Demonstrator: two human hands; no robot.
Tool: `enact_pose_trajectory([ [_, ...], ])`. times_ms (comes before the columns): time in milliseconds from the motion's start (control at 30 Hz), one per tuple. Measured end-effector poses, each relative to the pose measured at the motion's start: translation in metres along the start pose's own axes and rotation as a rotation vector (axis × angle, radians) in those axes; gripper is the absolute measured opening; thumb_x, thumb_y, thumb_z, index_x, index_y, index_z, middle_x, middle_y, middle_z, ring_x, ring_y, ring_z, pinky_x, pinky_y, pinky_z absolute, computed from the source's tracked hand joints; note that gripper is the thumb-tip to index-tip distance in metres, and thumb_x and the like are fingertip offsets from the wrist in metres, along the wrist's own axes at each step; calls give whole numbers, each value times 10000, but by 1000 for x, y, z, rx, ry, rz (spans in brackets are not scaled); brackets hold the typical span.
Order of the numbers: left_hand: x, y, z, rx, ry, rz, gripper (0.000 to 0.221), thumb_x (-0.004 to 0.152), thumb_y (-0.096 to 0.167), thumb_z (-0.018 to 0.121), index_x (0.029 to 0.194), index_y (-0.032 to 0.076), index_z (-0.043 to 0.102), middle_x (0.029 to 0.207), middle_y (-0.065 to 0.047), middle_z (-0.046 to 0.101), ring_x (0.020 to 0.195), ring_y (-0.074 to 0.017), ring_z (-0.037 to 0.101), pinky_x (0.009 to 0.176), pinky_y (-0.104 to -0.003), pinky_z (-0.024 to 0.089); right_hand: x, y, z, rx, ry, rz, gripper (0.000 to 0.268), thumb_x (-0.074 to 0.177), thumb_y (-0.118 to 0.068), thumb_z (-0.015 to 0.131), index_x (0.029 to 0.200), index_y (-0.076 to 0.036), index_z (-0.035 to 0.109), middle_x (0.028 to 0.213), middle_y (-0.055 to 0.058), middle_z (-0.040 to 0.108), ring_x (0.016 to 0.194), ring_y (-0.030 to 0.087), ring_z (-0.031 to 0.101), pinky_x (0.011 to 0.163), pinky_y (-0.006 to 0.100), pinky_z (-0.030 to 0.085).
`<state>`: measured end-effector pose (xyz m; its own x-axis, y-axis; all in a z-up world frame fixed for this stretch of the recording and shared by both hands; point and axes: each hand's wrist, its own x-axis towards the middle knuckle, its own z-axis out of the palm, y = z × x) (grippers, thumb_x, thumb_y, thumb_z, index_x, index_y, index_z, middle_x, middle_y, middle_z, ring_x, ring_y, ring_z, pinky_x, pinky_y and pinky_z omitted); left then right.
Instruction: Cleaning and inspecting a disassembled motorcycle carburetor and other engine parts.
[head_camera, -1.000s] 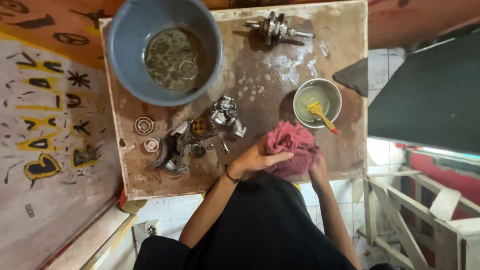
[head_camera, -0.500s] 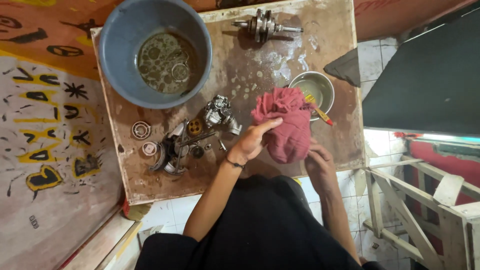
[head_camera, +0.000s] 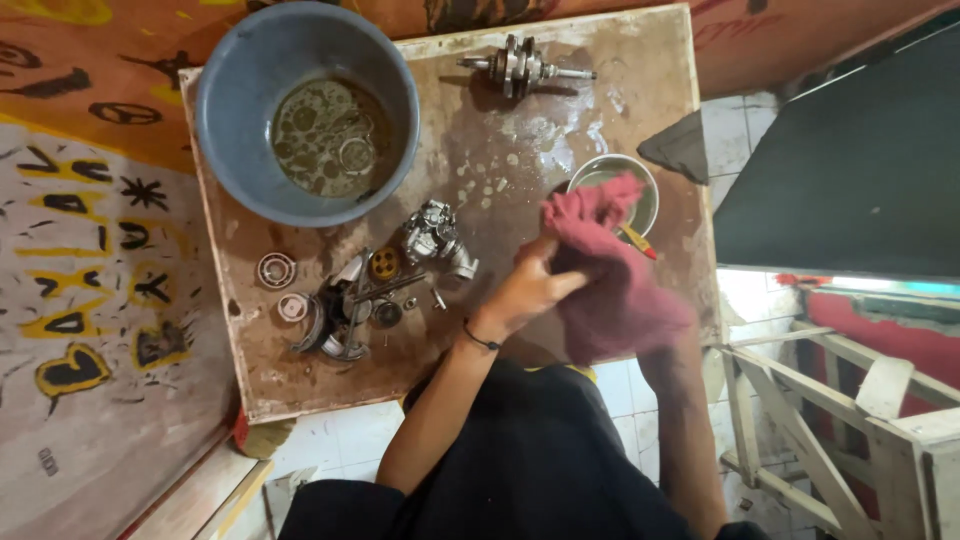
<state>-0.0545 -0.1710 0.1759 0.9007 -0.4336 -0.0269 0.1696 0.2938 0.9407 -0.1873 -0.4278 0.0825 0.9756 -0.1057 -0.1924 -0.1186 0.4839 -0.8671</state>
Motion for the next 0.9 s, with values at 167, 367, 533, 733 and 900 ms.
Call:
enact_pose_trajectory([
  [167,2,-19,-2,231,127,-109,647,895,56,755,1491,62,504,1381,-113,636,1127,-229,514,962,-410,362,18,-33,76,165,-2,98,428,1087,-266,560,1359,57,490,1365,145,534,1212,255,549,1048,398,462],
  [367,-14,-44,-8,248,17,19,343,1011,99,689,1346,39,652,1302,-57,697,1235,-127,622,1083,-305,488,19,-110,160,220,-11,78,632,1064,-414,474,1488,50,413,1458,205,477,1314,338,517,1120,474,415],
  [533,-36,17,1,-4,-325,-151,421,930,62,712,1341,48,621,1244,-53,658,1194,-115,585,1068,-302,467,-2,-46,40,396,33,17,647,1069,-271,567,1608,29,372,1576,169,430,1461,279,481,1271,455,389],
  [733,-4,82,20,283,-177,398,464,910,52,739,1357,108,626,1424,-41,617,1402,-194,558,1254,-358,435,-2,45,58,340,121,253,672,957,-390,592,1525,-87,401,1530,128,458,1318,286,559,1088,479,437],
  [900,33,68,-1,463,-179,378,561,855,105,724,1404,129,608,1497,-101,568,1429,-243,541,1218,-390,443,7,-116,217,191,45,297,640,954,-382,594,1491,-84,415,1489,128,470,1286,288,563,1063,475,442],
])
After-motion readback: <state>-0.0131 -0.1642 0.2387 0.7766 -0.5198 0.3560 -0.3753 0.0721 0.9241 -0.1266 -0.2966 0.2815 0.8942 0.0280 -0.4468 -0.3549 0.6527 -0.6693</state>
